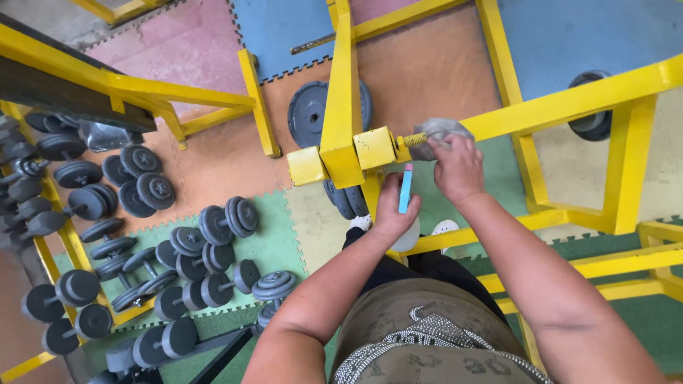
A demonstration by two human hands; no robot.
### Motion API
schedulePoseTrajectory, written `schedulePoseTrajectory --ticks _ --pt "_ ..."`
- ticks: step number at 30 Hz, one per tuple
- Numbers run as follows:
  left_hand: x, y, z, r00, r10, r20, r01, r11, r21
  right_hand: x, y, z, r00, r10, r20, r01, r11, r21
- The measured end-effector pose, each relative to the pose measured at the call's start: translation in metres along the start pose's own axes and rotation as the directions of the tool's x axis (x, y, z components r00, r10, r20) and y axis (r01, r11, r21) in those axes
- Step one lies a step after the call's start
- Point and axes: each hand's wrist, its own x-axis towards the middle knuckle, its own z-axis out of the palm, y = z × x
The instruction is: Cleaning and wiping down various yellow-framed gym weight machines using a spray bottle and a cloth.
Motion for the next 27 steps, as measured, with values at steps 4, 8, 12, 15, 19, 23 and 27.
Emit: schedulePoseTrajectory --ticks 4,8,12,15,19,23,27 --pt "0.006 0.007 0.008 1.000 0.026 0.009 -0.026 1.000 -0.006 -0.001 -0.002 0.020 0.997 -0.030 -0.078 0.029 0.999 -0.018" --pt "0.009 0.014 0.022 0.999 0.022 0.032 -0.021 0.999 -0.030 -0.005 0.024 0.002 0.993 -0.100 -0.061 0.099 0.995 -0.016" --pt "0.010 0.015 0.041 1.000 0.010 0.030 -0.010 1.000 0.000 -0.005 0.104 -0.022 0.993 -0.024 -0.111 0.011 0.993 -0.117" --pt "0.012 0.026 0.057 1.000 0.001 0.014 -0.002 0.999 0.049 -0.003 0.197 -0.036 0.983 0.046 -0.179 -0.073 0.986 -0.149" --pt "0.001 0.043 0.075 0.999 -0.033 0.010 0.033 0.999 0.040 -0.005 0.281 -0.043 0.934 0.227 -0.275 -0.254 0.965 -0.067" --pt "-0.008 0.050 0.096 1.000 0.025 -0.002 -0.025 0.999 0.039 -0.014 0.264 -0.013 0.859 0.300 -0.415 -0.366 0.926 -0.090" --pt "0.004 0.057 0.118 0.996 0.088 0.035 -0.090 0.994 0.060 -0.019 0.156 -0.017 0.978 0.075 -0.194 -0.090 0.994 -0.068"
